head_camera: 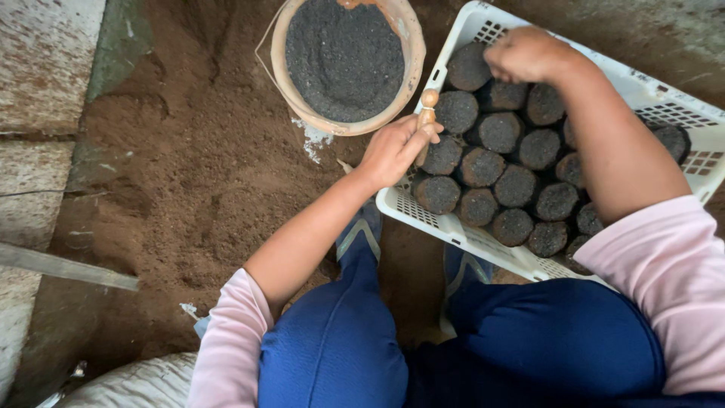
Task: The person sits on the ground and fills seedling pots in a white crate with soil, pressing soil into each pot by hand and with a wooden dibber, taking extra soil from a basin. The person then wraps a soil-filled block in black plastic sheeting on the ground.
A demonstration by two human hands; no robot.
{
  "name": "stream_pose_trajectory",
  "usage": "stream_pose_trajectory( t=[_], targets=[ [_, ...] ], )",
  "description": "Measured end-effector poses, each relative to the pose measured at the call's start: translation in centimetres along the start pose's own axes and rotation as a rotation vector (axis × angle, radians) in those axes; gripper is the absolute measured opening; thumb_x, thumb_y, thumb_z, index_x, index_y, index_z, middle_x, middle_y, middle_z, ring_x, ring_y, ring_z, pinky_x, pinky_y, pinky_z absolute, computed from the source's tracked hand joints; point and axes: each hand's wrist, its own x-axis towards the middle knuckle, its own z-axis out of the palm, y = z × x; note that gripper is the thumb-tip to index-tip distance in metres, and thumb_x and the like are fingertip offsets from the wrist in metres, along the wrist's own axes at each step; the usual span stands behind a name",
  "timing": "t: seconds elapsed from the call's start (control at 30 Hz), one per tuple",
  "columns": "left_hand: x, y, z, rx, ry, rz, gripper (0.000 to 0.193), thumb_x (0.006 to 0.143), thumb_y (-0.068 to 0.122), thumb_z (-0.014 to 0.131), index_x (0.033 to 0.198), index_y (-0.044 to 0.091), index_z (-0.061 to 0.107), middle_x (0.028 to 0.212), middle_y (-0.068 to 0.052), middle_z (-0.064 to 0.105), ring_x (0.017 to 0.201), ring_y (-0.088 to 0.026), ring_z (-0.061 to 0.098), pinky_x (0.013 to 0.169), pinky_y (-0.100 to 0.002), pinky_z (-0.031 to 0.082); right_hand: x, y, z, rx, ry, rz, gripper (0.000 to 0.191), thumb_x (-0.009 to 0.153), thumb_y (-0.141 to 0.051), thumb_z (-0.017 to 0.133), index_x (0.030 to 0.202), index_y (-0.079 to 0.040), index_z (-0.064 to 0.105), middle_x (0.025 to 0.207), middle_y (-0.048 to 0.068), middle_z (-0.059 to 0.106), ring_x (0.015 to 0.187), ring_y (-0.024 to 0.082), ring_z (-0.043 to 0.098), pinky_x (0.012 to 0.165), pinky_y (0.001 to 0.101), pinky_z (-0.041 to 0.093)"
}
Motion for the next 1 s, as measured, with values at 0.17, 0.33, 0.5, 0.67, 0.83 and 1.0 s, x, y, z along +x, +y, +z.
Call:
stream_pose_trajectory(
  t=[0.17, 0.33, 0.5, 0.67, 0.83, 1.0],
  targets=[
    [0.1, 0.4, -0.2, 0.032, 0.012, 0.04, 0.044, 0.106, 0.039, 0.044, 0.117, 0.008, 0.073, 0.105, -0.006, 0.076, 0.101, -0.025, 0.073, 0.091, -0.036, 0.053, -1.5, 1.4, 3.0, -0.285, 0.04, 0.035, 0.045, 0.099, -0.043, 0.055, 0.092, -0.005, 0.078, 0.085, 0.02, 0.075, 0.08, 0.038, 0.07, 0.082, 0.051, 0.054],
    [-0.2, 0.3, -0.1, 0.03, 0.035, 0.073, 0.043, 0.107, 0.039, 0.045, 0.117, 0.007, 0.073, 0.104, -0.006, 0.076, 0.101, -0.026, 0.073, 0.091, -0.037, 0.053, -2.9, 1.6, 6.0, -0.506, 0.296, -0.136, 0.042, 0.102, -0.037, 0.055, 0.095, -0.002, 0.076, 0.094, 0.024, 0.073, 0.09, 0.042, 0.069, 0.086, 0.0531, 0.055],
    [-0.1, 0.2, 0.0, 0.035, 0.021, 0.045, 0.043, 0.106, 0.04, 0.045, 0.117, 0.008, 0.072, 0.104, -0.005, 0.076, 0.098, -0.024, 0.074, 0.09, -0.036, 0.054, -2.9, 3.1, 1.8, -0.19, 0.083, 0.027, 0.043, 0.098, -0.04, 0.054, 0.101, -0.002, 0.075, 0.094, 0.026, 0.073, 0.087, 0.042, 0.07, 0.088, 0.0521, 0.053],
    [0.0, 0.3, 0.0, 0.048, 0.014, 0.03, 0.044, 0.105, 0.041, 0.046, 0.117, 0.009, 0.073, 0.105, -0.005, 0.076, 0.099, -0.024, 0.073, 0.089, -0.037, 0.054, -5.1, 6.2, -0.2, -0.013, -0.023, 0.234, 0.047, 0.095, -0.042, 0.055, 0.095, 0.0, 0.077, 0.095, 0.021, 0.079, 0.086, 0.041, 0.076, 0.09, 0.0493, 0.058],
    [-0.1, 0.3, 0.4, 0.055, 0.049, 0.025, 0.045, 0.105, 0.042, 0.044, 0.119, 0.009, 0.072, 0.105, -0.004, 0.076, 0.099, -0.024, 0.073, 0.089, -0.036, 0.054, -6.6, 6.9, 4.6, -0.379, 0.33, -0.007, 0.042, 0.1, -0.04, 0.057, 0.101, -0.002, 0.076, 0.1, 0.028, 0.072, 0.092, 0.049, 0.066, 0.087, 0.0561, 0.053],
    [-0.1, 0.3, 0.5, 0.084, 0.05, 0.055, 0.044, 0.106, 0.041, 0.045, 0.116, 0.008, 0.073, 0.104, -0.006, 0.076, 0.1, -0.025, 0.073, 0.09, -0.036, 0.054, -6.9, 7.8, 3.3, -0.216, 0.27, -0.031, 0.039, 0.099, -0.037, 0.057, 0.103, -0.003, 0.075, 0.095, 0.022, 0.073, 0.085, 0.039, 0.069, 0.081, 0.0504, 0.055]
  ],
)
